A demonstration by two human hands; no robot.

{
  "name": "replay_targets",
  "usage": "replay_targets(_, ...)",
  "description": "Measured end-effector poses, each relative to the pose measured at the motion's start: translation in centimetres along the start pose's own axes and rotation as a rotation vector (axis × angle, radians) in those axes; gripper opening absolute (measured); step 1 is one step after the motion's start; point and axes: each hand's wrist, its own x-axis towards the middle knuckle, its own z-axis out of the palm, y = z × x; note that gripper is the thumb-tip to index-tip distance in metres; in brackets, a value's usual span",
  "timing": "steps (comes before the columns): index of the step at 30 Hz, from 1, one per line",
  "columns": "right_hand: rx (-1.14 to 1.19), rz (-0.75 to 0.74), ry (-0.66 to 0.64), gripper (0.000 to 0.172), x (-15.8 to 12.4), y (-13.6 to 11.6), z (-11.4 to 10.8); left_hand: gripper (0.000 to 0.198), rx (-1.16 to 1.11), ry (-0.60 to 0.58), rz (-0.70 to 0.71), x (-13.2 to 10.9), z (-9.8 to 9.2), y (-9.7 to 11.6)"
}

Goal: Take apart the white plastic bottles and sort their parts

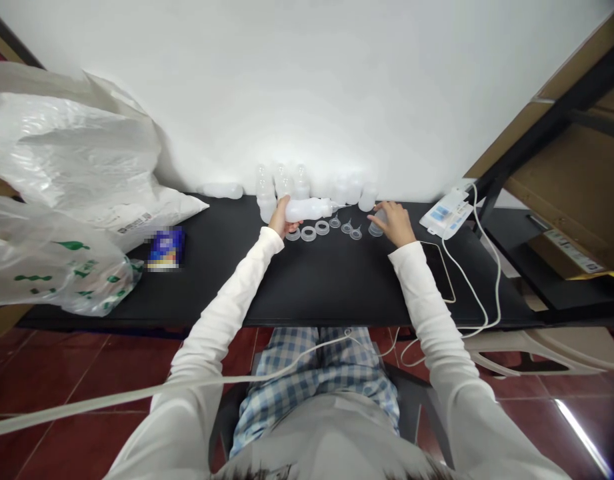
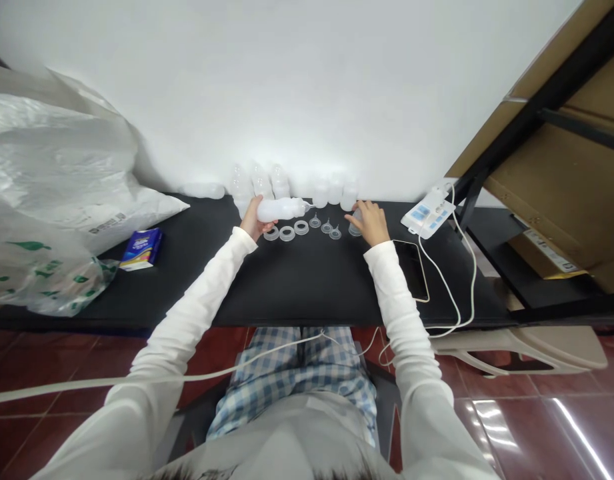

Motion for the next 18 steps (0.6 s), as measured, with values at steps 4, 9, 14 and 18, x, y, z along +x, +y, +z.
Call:
replay_targets(4,-0.011,0.023,0.192,0.045,-0.3,-3.2,-1.4,0.065,0.148,0.032,0.146,-0.1,0.4,-0.7)
replay_targets(9,0.14,-0.045,0.163,0.057,0.7,-8.9,-2.6,0.068,0.431,-0.042,0.611,-1.6,2.6,-1.1)
replay_targets(14,0.226,0.126,0.162,0.073,2.1,-10.8,-1.1,0.062,0.546,-0.012,0.909,-2.8,5.0,-1.1)
replay_targets(18,0.295,0.244,0.268,0.079,2.4,-10.6,0.1,0.058,0.503,0.119,0.808,-2.3,6.2,-1.5)
